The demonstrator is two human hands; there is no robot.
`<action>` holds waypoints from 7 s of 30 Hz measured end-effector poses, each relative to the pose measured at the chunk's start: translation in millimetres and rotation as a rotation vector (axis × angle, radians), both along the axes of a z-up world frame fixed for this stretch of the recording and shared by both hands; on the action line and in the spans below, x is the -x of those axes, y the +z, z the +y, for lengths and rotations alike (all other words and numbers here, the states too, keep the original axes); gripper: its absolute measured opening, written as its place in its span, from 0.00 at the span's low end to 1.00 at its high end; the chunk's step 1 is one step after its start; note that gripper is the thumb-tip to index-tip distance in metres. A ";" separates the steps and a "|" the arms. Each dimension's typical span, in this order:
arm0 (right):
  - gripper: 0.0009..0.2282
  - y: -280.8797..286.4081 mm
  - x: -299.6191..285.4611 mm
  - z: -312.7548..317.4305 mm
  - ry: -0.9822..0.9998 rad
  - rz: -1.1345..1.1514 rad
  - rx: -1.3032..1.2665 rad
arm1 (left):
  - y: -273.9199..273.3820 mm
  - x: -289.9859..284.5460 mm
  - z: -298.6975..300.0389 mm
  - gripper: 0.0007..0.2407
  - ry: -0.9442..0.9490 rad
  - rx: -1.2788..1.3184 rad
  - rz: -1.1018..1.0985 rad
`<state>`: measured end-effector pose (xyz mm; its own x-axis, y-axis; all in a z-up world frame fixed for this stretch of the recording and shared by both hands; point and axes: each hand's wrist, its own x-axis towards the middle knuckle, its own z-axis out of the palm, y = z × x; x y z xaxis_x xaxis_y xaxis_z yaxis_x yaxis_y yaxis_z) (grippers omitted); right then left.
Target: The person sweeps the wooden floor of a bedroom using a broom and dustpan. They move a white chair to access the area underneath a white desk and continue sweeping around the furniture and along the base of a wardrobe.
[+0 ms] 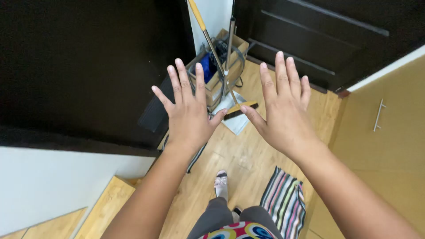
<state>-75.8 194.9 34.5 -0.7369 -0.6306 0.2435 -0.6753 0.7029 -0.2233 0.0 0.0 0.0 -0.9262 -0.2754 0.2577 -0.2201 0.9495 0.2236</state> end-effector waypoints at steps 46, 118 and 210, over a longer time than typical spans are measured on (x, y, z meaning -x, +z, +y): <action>0.44 -219.5 270.6 -196.3 -0.226 -0.296 0.368 | -194.1 312.7 -154.9 0.42 -0.132 -0.159 -0.095; 0.07 -177.9 77.4 -44.6 0.005 -0.322 0.431 | -76.2 58.7 17.6 0.49 -0.101 -0.022 -0.134; 0.11 -28.4 -1014.8 46.6 0.028 -0.123 0.327 | 37.6 -1009.0 73.6 0.51 -0.182 0.056 0.011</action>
